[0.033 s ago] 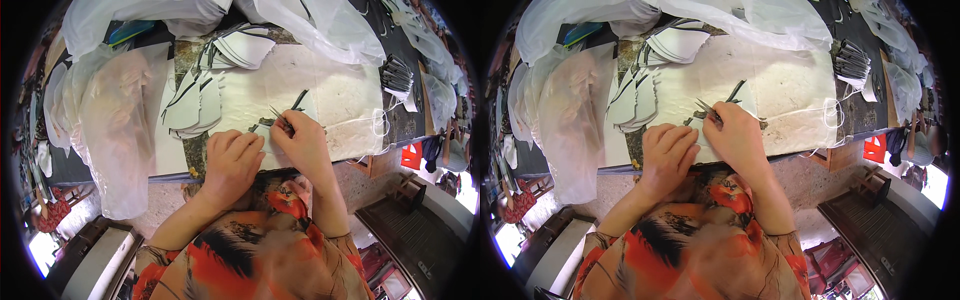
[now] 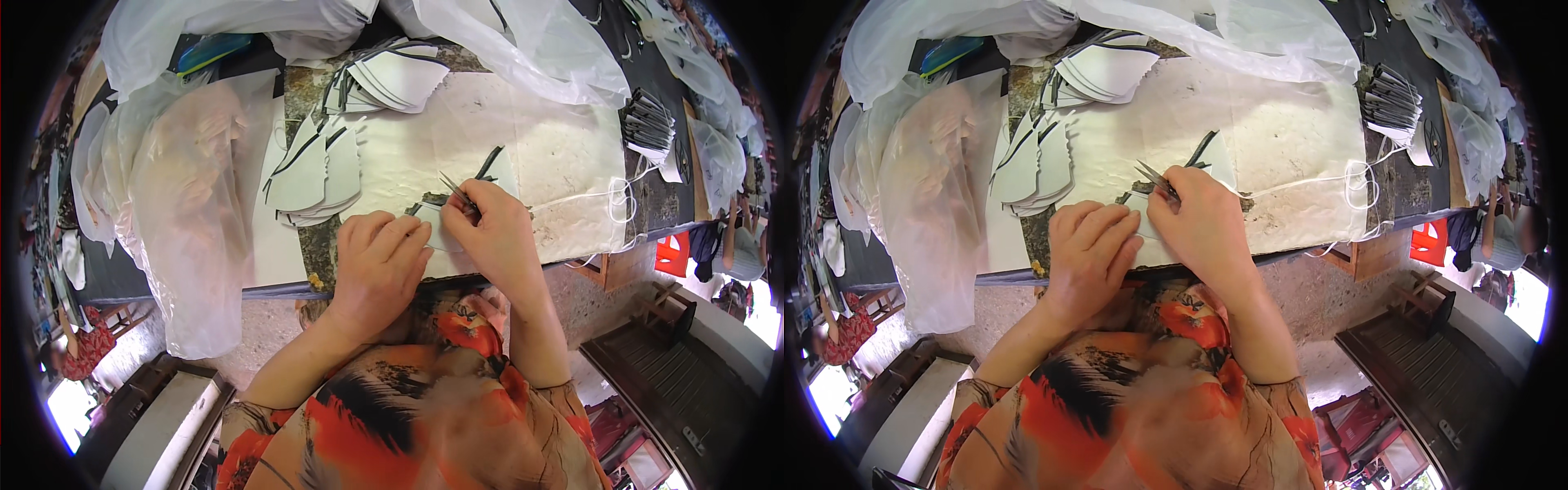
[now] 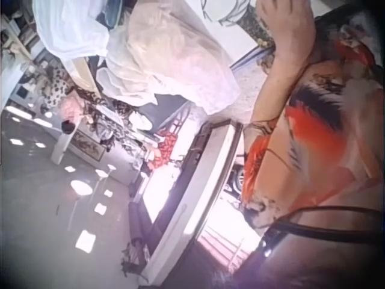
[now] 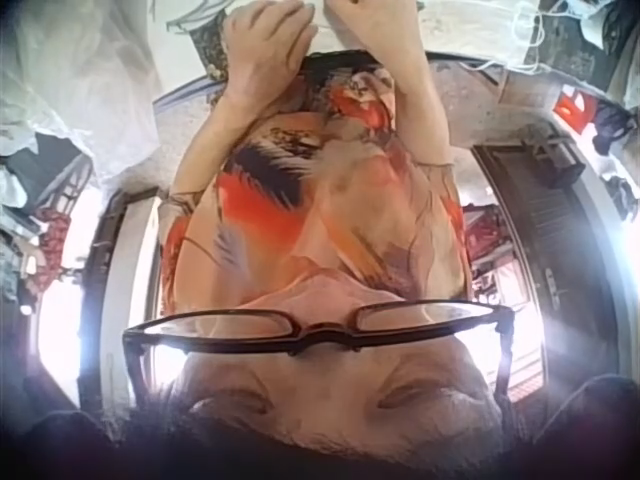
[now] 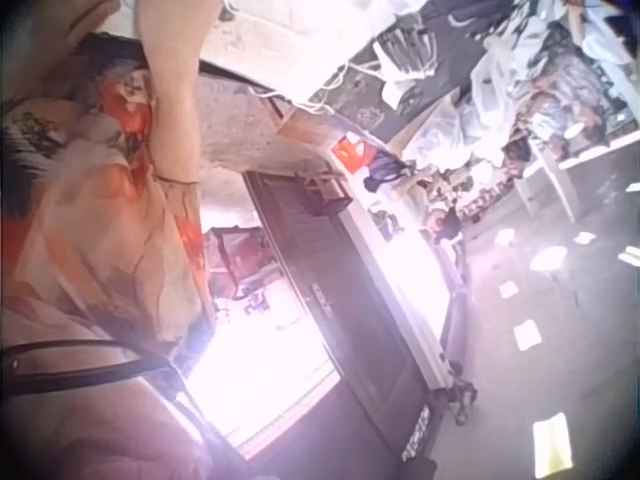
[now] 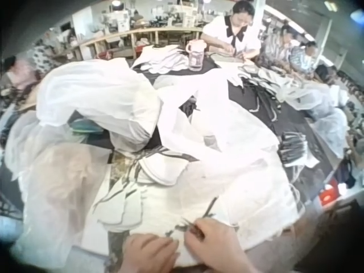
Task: Trimming excess material and loose threads from shoe upper components using snips.
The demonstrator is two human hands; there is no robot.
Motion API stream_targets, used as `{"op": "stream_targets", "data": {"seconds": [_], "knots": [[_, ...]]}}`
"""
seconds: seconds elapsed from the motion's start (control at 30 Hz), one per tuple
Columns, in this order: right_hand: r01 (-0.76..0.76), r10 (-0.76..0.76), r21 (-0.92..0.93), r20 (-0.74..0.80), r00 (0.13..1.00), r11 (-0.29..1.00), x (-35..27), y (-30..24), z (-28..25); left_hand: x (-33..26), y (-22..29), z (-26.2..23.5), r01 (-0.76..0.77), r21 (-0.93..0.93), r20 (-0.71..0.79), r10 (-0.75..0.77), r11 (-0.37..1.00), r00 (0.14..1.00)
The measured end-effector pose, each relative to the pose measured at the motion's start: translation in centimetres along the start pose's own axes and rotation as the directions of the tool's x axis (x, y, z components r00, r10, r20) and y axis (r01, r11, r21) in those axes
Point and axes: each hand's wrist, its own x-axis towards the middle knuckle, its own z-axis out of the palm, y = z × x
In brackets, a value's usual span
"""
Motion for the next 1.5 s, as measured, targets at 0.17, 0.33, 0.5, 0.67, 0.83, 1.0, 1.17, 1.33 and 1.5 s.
{"op": "stream_targets", "data": {"seconds": [0.17, 0.33, 0.5, 0.67, 0.83, 1.0, 1.17, 1.33, 1.5], "knots": [[0.010, -0.010, 0.017, -0.011, 1.000, 1.000, 0.0, 0.1, 0.1, 0.7, -0.1, 0.0, -0.026, 0.034, 0.002, 0.026, 0.999, 1.000], [0.014, -0.014, 0.013, -0.014, 1.000, 1.000, 0.0, 0.3, 0.1, 0.8, -0.3, 0.2, -0.047, 0.052, 0.047, 0.045, 0.998, 0.998], [0.024, -0.024, 0.006, -0.015, 1.000, 1.000, 0.0, 0.5, 0.1, 0.7, -0.2, 0.4, -0.043, 0.076, 0.057, 0.039, 0.996, 0.998], [0.019, -0.019, -0.002, -0.017, 1.000, 1.000, 0.0, 0.7, 0.0, 0.9, 0.0, 0.4, -0.037, 0.085, 0.063, 0.032, 0.996, 0.998], [0.011, -0.010, 0.055, -0.020, 1.000, 0.998, -0.2, 1.1, -0.6, 1.3, 0.2, 0.1, -0.021, 0.092, 0.088, 0.013, 0.996, 0.996], [0.011, -0.010, 0.050, -0.022, 1.000, 0.999, -0.3, 1.1, -0.8, 1.3, 0.1, 0.2, -0.012, 0.078, 0.076, 0.006, 0.997, 0.997], [0.062, -0.061, 0.012, -0.063, 0.996, 0.998, -0.5, 1.2, -0.8, 1.4, 0.2, 0.2, 0.008, 0.059, 0.058, -0.011, 0.998, 0.998], [0.048, -0.050, -0.030, -0.069, 0.996, 0.998, -0.6, 1.3, -0.8, 1.5, 0.4, 0.1, -0.007, 0.098, 0.086, -0.001, 0.995, 0.996], [0.032, -0.035, -0.048, -0.052, 0.998, 0.998, -0.7, 0.9, -1.2, 1.6, 0.7, 0.1, 0.000, 0.122, 0.106, -0.013, 0.993, 0.994]]}}
